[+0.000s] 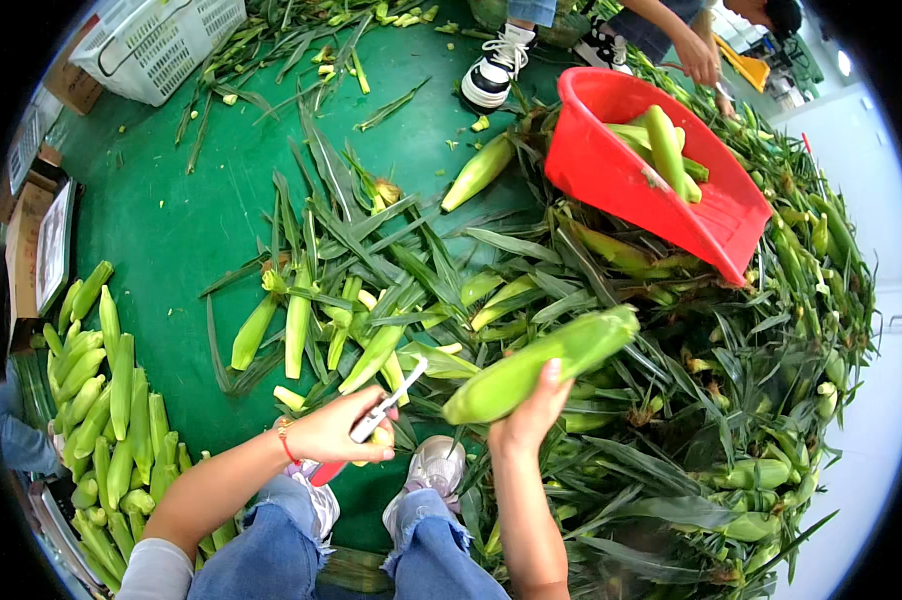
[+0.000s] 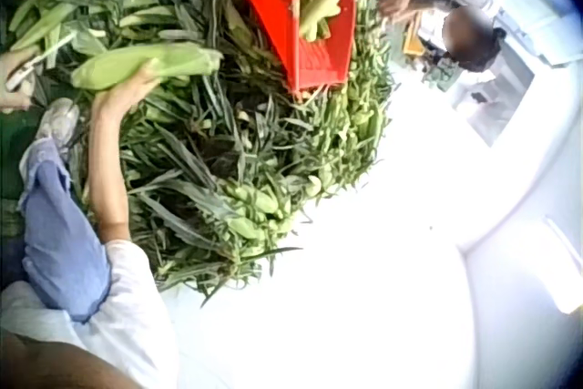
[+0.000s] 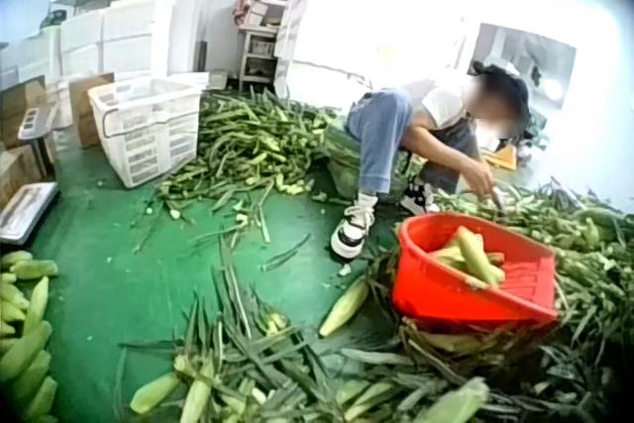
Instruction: The person husks corn by cutting the base with shears and peeling back the leaves by hand, then places the husked corn into a pile or a basket.
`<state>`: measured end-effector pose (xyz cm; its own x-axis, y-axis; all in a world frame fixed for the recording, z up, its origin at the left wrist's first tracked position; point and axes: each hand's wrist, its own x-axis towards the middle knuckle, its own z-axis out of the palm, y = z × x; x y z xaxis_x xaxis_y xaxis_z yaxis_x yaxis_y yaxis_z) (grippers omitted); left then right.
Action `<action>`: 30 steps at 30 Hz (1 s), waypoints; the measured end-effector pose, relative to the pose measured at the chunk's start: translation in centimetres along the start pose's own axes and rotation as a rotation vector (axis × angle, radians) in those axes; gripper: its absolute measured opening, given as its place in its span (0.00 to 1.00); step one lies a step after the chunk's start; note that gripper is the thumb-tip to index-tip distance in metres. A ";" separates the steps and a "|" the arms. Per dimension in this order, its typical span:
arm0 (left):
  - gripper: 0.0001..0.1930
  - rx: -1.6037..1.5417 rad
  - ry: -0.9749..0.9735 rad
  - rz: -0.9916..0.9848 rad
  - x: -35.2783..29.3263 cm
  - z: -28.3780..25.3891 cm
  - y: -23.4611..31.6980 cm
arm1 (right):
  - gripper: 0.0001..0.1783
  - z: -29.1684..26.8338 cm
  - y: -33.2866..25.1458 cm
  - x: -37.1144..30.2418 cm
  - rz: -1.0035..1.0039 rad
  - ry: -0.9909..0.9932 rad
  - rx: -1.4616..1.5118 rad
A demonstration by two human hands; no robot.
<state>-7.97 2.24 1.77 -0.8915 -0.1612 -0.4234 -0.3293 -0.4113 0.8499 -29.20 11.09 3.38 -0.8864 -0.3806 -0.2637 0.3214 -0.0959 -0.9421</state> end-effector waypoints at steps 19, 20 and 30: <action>0.21 -0.666 1.143 0.098 -21.4 -7.7 -7.9 | 0.13 -15.5 2.9 10.7 -0.036 -0.163 -1.043; 0.19 -0.618 1.278 0.079 -25.5 -9.0 -8.8 | 0.13 -15.4 2.4 11.3 0.075 -0.133 -1.287; 0.14 -0.749 1.722 0.112 -39.6 -14.4 -15.6 | 0.13 -13.4 5.1 16.3 -0.413 -0.603 -2.282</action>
<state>36.96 2.11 0.75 0.5069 -0.6212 -0.5976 0.3109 -0.5149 0.7989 -46.49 16.71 -8.50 -0.4956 -0.7667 -0.4081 -0.8631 0.3821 0.3303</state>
